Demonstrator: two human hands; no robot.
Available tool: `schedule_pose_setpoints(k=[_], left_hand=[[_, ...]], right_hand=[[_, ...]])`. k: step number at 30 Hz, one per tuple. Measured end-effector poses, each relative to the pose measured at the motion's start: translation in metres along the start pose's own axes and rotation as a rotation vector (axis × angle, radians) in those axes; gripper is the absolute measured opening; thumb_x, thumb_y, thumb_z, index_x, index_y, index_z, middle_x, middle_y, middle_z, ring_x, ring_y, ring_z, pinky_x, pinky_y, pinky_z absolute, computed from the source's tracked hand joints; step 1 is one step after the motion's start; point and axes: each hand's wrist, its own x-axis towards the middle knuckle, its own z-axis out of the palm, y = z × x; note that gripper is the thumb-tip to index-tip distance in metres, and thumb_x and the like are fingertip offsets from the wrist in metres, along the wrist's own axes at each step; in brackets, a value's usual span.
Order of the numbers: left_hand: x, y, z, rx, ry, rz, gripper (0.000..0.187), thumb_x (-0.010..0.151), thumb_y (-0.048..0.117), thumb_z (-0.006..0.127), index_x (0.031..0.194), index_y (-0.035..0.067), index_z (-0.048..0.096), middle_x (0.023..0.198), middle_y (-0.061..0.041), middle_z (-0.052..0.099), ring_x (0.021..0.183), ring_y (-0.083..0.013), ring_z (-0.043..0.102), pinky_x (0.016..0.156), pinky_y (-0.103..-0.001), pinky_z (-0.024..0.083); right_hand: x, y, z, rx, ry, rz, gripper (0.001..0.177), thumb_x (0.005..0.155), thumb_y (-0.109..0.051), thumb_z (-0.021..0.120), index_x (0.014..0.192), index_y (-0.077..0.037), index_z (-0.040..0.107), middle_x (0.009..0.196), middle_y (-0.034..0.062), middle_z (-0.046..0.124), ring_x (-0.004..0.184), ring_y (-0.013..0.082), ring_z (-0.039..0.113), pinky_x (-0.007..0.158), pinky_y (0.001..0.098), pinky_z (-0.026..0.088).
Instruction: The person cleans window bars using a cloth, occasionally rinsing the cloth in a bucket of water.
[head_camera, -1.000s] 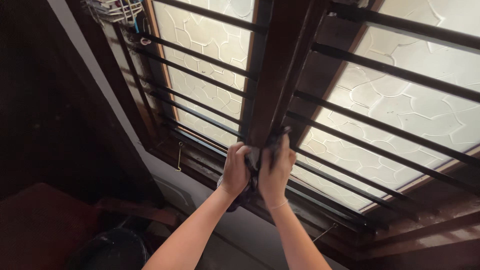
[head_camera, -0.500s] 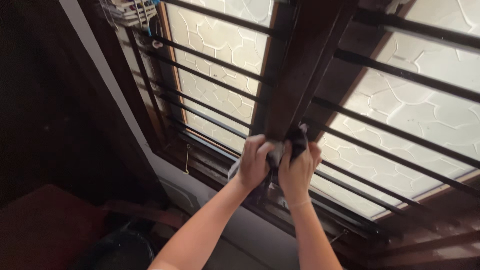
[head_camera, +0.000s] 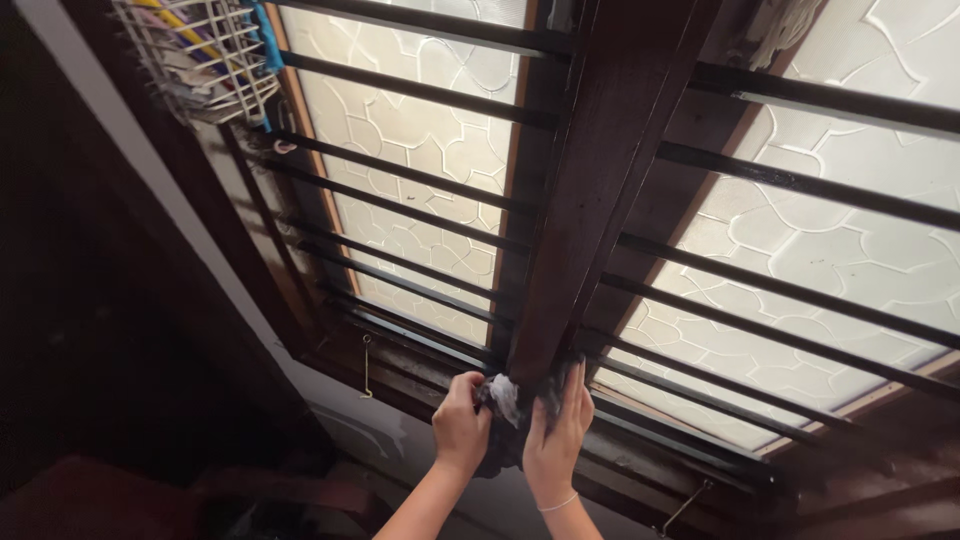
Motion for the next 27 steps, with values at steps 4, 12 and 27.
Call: schedule_pose_setpoints(k=[4, 12, 27], left_hand=[[0.022, 0.017, -0.007, -0.257, 0.038, -0.006, 0.032, 0.078, -0.006, 0.060, 0.108, 0.004, 0.067, 0.077, -0.014, 0.066, 0.070, -0.0303, 0.068, 0.069, -0.039, 0.056], [0.048, 0.052, -0.016, -0.395, 0.043, 0.208, 0.036, 0.081, -0.015, 0.052, 0.113, -0.001, 0.062, 0.090, -0.019, 0.071, 0.086, -0.0306, 0.074, 0.075, -0.036, 0.058], [0.052, 0.063, -0.037, -0.640, -0.018, 0.245, 0.032, 0.082, -0.012, 0.065, 0.112, 0.001, 0.064, 0.086, -0.011, 0.069, 0.073, -0.0166, 0.069, 0.063, -0.025, 0.055]], right_hand=[[0.028, -0.012, 0.001, 0.145, -0.018, 0.348, 0.060, 0.101, -0.017, 0.054, 0.157, 0.001, 0.039, 0.125, 0.0160, 0.063, 0.122, 0.0288, 0.055, 0.110, 0.0392, 0.040], [0.074, 0.004, -0.014, 0.651, -0.085, 0.952, 0.035, 0.097, -0.024, 0.061, 0.120, 0.001, 0.070, 0.108, 0.0064, 0.072, 0.099, 0.0140, 0.064, 0.088, 0.0289, 0.048], [0.129, -0.068, -0.058, -0.392, -0.096, 0.027, 0.037, 0.087, -0.010, 0.066, 0.122, -0.001, 0.069, 0.126, 0.0239, 0.064, 0.124, 0.0441, 0.057, 0.096, 0.0465, 0.048]])
